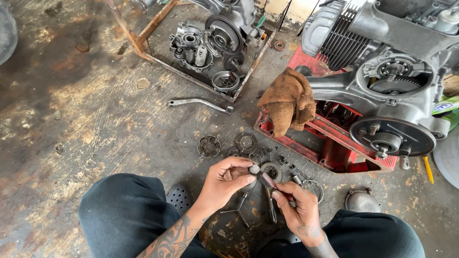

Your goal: Cleaning and inspecting motorcycle engine components using a small tool

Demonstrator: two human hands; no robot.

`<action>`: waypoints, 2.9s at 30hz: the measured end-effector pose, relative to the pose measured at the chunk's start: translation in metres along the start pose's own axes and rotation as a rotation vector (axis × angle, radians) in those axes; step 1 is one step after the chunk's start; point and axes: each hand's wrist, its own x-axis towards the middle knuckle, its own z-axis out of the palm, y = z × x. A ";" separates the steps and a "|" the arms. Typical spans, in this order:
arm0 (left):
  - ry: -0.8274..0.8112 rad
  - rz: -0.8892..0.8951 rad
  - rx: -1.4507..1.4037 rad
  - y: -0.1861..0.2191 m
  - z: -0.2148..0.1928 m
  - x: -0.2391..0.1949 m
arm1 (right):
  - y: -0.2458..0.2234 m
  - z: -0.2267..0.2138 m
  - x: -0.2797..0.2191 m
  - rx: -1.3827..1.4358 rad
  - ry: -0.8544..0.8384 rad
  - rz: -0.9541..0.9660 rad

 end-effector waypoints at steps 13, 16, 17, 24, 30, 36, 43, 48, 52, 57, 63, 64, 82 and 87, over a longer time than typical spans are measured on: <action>0.011 -0.015 0.012 -0.001 -0.002 -0.001 | -0.012 -0.005 0.003 -0.062 -0.043 -0.011; 0.015 -0.012 0.015 0.000 -0.001 -0.002 | -0.013 -0.005 0.004 -0.072 -0.034 -0.023; 0.018 -0.024 0.013 0.001 -0.001 -0.002 | -0.009 -0.004 0.003 -0.052 -0.026 -0.012; 0.034 -0.032 0.034 -0.001 -0.003 -0.003 | -0.009 -0.002 0.003 -0.063 -0.012 -0.032; 0.023 -0.048 0.015 0.003 -0.001 -0.005 | -0.011 -0.002 0.002 -0.074 -0.011 -0.030; 0.036 -0.082 0.027 0.002 -0.002 -0.005 | -0.009 -0.001 0.000 -0.065 0.000 -0.065; 0.096 -0.209 0.027 0.007 0.002 -0.008 | -0.010 0.000 0.001 -0.030 -0.012 -0.062; 0.108 -0.167 -0.060 0.001 -0.003 -0.007 | -0.014 0.005 0.002 -0.083 0.003 -0.091; 0.057 -0.135 -0.051 0.008 0.001 -0.007 | -0.020 0.004 0.001 -0.148 -0.035 -0.097; 0.057 -0.138 0.007 0.013 0.007 -0.006 | -0.025 0.003 -0.002 -0.188 -0.017 -0.096; 0.054 -0.151 0.139 0.016 0.002 -0.007 | -0.014 0.008 -0.006 -0.141 0.039 -0.077; 0.053 -0.153 0.138 0.015 0.002 -0.008 | -0.016 0.007 -0.005 -0.141 0.039 -0.075; 0.022 0.032 0.436 0.016 0.005 -0.012 | -0.023 0.005 0.001 -0.150 -0.074 -0.048; 0.121 -0.196 0.114 0.002 -0.004 -0.014 | -0.021 0.008 0.003 -0.120 -0.071 -0.085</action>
